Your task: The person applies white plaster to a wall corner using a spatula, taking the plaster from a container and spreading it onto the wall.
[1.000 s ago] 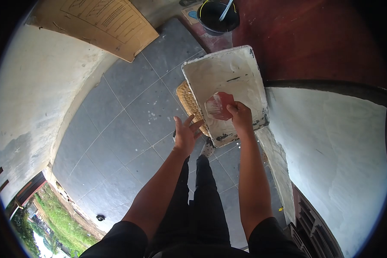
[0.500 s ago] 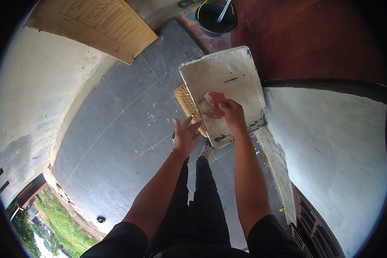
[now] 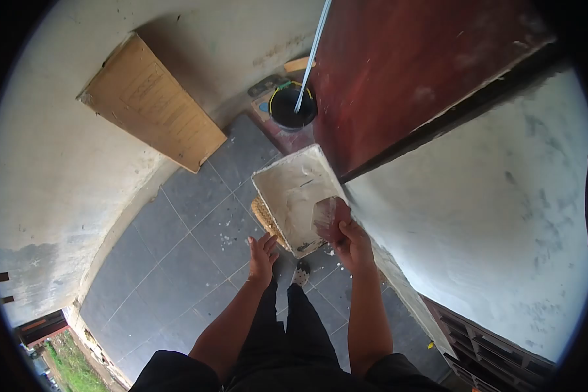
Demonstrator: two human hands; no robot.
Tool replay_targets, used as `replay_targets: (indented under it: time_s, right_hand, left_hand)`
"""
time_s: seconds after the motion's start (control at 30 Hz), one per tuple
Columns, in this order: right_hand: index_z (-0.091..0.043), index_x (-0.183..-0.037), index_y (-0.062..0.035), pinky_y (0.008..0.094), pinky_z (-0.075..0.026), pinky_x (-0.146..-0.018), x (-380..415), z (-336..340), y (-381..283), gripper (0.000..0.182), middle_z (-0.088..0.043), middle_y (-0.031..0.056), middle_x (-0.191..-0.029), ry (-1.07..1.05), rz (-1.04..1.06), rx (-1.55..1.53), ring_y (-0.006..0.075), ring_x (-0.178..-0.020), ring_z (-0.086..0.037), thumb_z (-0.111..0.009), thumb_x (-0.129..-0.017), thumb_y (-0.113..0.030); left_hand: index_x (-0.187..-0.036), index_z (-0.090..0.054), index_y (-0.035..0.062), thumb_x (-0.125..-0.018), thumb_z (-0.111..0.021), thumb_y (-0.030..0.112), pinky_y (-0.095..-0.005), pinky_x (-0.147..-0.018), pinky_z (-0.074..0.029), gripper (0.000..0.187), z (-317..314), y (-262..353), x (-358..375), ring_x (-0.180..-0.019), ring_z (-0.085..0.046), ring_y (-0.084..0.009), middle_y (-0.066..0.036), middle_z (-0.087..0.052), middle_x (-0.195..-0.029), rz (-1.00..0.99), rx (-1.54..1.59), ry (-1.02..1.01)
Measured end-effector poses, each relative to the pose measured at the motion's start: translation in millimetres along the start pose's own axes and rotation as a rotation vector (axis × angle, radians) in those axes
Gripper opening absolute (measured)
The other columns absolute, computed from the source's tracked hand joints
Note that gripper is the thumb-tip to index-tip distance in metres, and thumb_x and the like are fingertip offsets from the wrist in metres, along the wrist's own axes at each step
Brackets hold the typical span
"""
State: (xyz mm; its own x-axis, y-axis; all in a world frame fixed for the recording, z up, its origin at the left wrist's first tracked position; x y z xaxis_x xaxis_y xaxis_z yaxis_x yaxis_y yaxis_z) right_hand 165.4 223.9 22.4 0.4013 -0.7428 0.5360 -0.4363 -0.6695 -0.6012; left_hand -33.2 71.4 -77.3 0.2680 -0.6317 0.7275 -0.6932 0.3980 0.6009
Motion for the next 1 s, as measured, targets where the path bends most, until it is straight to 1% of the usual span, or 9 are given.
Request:
replay_targets:
  time_s: [0.17,0.2,0.27,0.4,0.6,0.77,0.83,0.9,1.0]
  right_hand:
    - [-0.056,-0.136,-0.0042,0.0251,-0.051,-0.059,96,-68,-104,0.042,-0.070,0.0053,-0.107,-0.092,0.160,-0.079,0.0121,-0.075,-0.065,-0.067,-0.096,-0.010]
    - [-0.055,-0.138,-0.0045,0.0257,-0.051,-0.060,113,-80,-125,0.044,-0.070,0.0060,-0.109,-0.141,0.214,-0.090,0.0130,-0.078,-0.066,-0.067,-0.096,-0.010]
    - [-0.054,-0.139,-0.0049,0.0276,-0.052,-0.061,150,-112,-178,0.046,-0.070,0.0069,-0.112,-0.203,0.328,-0.107,0.0151,-0.084,-0.068,-0.067,-0.095,-0.009]
    - [-0.053,-0.141,-0.0053,0.0322,-0.055,-0.063,224,-174,-286,0.045,-0.070,0.0088,-0.117,-0.223,0.585,-0.097,0.0198,-0.091,-0.070,-0.064,-0.099,-0.013]
    - [-0.054,-0.140,-0.0045,0.0342,-0.064,-0.066,351,-276,-430,0.040,-0.069,0.0106,-0.120,-0.243,1.034,0.106,0.0215,-0.093,-0.073,-0.059,-0.103,-0.018]
    - [-0.058,-0.135,-0.0015,0.0325,-0.066,-0.072,453,-342,-518,0.037,-0.070,0.0112,-0.117,0.011,1.410,0.305,0.0217,-0.097,-0.074,-0.062,-0.103,-0.021]
    - [-0.057,-0.136,0.0002,0.0338,-0.064,-0.080,490,-376,-543,0.040,-0.071,0.0104,-0.115,0.118,1.563,0.421,0.0219,-0.102,-0.072,-0.062,-0.104,-0.023]
    - [-0.058,-0.134,0.0018,0.0347,-0.060,-0.087,521,-410,-563,0.039,-0.071,0.0106,-0.115,0.186,1.712,0.516,0.0216,-0.106,-0.069,-0.062,-0.104,-0.023]
    - [-0.062,-0.132,-0.0007,0.0363,-0.058,-0.092,561,-461,-582,0.032,-0.069,0.0109,-0.124,0.636,2.114,1.111,0.0240,-0.112,-0.068,-0.058,-0.105,-0.018]
  left_hand:
    - [-0.155,-0.038,0.0032,-0.106,-0.019,0.067,-0.0481,-0.121,-0.026,0.083,-89,77,58,-0.150,-0.036,-0.0301,-0.017,-0.044,-0.158,-0.253,-0.036,-0.178]
    - [-0.156,-0.038,0.0048,-0.102,-0.018,0.076,-0.0476,-0.121,-0.024,0.092,-110,90,60,-0.150,-0.036,-0.0293,-0.015,-0.047,-0.157,-0.306,-0.076,-0.200]
    - [-0.155,-0.039,0.0055,-0.104,-0.017,0.071,-0.0465,-0.121,-0.026,0.086,-168,134,84,-0.148,-0.038,-0.0280,-0.014,-0.045,-0.158,-0.439,-0.143,-0.295]
    - [-0.153,-0.042,0.0025,-0.108,-0.020,0.062,-0.0450,-0.121,-0.028,0.077,-280,245,120,-0.148,-0.040,-0.0281,-0.015,-0.047,-0.155,-0.886,-0.198,-0.575]
    - [-0.151,-0.041,-0.0066,-0.111,-0.040,0.036,-0.0449,-0.120,-0.030,0.059,-422,422,330,-0.146,-0.041,-0.0343,-0.023,-0.044,-0.154,-1.574,-0.212,-1.029]
    - [-0.155,-0.035,-0.0017,-0.101,-0.059,0.040,-0.0532,-0.123,-0.025,0.072,-522,509,477,-0.151,-0.028,-0.0453,-0.029,-0.029,-0.162,-2.172,-0.409,-0.833]
    - [-0.156,-0.033,-0.0017,-0.103,-0.052,0.051,-0.0559,-0.123,-0.021,0.077,-558,526,515,-0.152,-0.025,-0.0468,-0.028,-0.024,-0.165,-2.347,-0.364,-0.745]
    - [-0.157,-0.032,-0.0005,-0.102,-0.053,0.052,-0.0568,-0.124,-0.019,0.079,-583,531,542,-0.153,-0.024,-0.0458,-0.027,-0.024,-0.165,-2.399,-0.382,-0.631]
    - [-0.160,-0.028,0.0026,-0.100,-0.054,0.055,-0.0584,-0.124,-0.017,0.084,-605,529,548,-0.154,-0.021,-0.0438,-0.026,-0.023,-0.166,-2.476,-0.442,-0.406]
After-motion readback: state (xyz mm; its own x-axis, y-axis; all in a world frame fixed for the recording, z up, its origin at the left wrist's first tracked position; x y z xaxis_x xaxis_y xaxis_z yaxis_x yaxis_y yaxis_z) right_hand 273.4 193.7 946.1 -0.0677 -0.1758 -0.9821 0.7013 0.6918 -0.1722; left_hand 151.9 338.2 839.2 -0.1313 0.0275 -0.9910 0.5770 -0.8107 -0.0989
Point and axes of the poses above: each hand's wrist, its own x-axis away from the middle knuckle, its own z-axis out of the back of the hand, y = z × x, the point moved 9 cm from there along -x, towards the middle knuckle
